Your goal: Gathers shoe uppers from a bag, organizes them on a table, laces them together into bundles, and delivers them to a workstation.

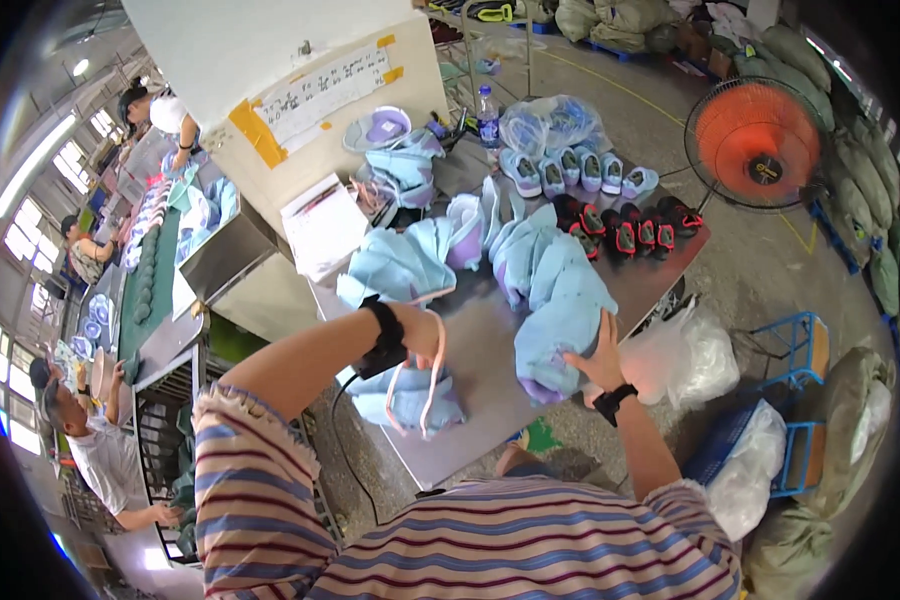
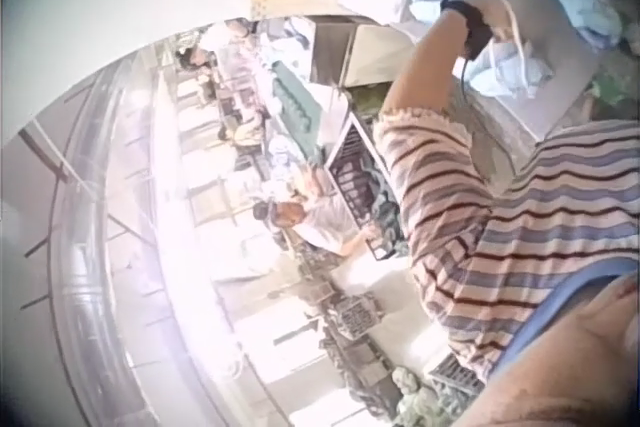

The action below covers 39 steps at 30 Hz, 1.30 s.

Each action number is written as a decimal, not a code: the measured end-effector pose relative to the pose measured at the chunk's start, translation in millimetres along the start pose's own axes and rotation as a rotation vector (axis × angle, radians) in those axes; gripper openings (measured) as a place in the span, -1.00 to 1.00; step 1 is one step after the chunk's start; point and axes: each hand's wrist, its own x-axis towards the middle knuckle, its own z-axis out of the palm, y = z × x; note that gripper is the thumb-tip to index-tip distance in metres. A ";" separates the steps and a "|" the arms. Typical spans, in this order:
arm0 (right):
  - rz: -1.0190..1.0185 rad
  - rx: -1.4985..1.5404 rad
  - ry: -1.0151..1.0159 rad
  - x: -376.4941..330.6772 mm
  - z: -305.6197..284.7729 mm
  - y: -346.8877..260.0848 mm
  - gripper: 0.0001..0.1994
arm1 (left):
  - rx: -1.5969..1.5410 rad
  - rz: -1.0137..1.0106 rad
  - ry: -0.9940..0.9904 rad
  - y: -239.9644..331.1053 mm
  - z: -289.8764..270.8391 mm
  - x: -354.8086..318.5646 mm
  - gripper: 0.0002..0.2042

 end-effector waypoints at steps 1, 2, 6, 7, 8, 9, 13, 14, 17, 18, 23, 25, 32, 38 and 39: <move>-0.003 0.008 0.009 0.3 -4.6 0.2 0.19 | -0.141 0.004 -0.066 -1.2 -23.1 4.7 -0.75; -0.032 0.012 -0.039 10.9 3.3 -11.2 0.19 | 0.570 0.235 0.059 -55.7 -53.9 36.2 -0.75; 0.129 -0.053 -0.135 7.2 -16.8 10.0 0.19 | 0.032 0.193 0.480 -13.8 -122.0 29.1 -0.79; 0.111 -0.050 -0.141 14.1 -20.5 7.9 0.19 | 0.056 0.289 0.273 -34.2 -121.9 38.2 -0.78; 0.068 -0.044 -0.167 22.6 -23.5 4.3 0.19 | 0.075 0.385 0.066 -55.5 -122.3 46.4 -0.76; 0.074 -0.056 -0.184 19.7 -33.1 10.6 0.18 | 0.398 -0.100 0.088 -11.2 -116.8 27.1 -0.74; 0.078 -0.011 -0.271 33.3 -31.7 -0.8 0.18 | 0.478 0.015 1.083 -28.4 -156.8 22.8 -0.71; 0.077 -0.012 -0.281 36.7 -29.3 0.8 0.18 | 0.140 0.137 1.318 -18.4 -171.3 25.2 -0.69; 0.050 0.037 -0.235 51.7 -22.2 -4.4 0.18 | -0.102 0.137 1.429 -9.9 -179.6 78.2 -0.49; 0.048 0.044 -0.243 53.4 -21.9 -7.0 0.18 | -0.018 -0.021 1.450 -14.3 -173.5 100.9 -0.41; 0.058 0.065 -0.246 57.8 -21.2 -3.2 0.15 | -0.295 -0.222 1.087 -0.4 -197.8 125.9 -0.24; -0.012 0.030 -0.288 64.9 -15.9 -8.8 0.15 | -0.265 -0.240 0.850 45.1 -203.1 107.2 -0.32; 0.117 0.235 -0.228 84.9 -2.9 11.1 0.20 | 0.000 0.105 1.172 70.4 -182.0 148.0 -0.51; 0.014 0.304 0.115 98.7 -28.1 -50.9 -0.11 | -0.215 0.472 1.319 96.3 -165.7 68.7 -0.63; -0.057 0.162 0.183 100.7 -43.5 -68.0 -0.17 | -0.359 0.621 1.385 100.9 -162.8 53.6 -0.67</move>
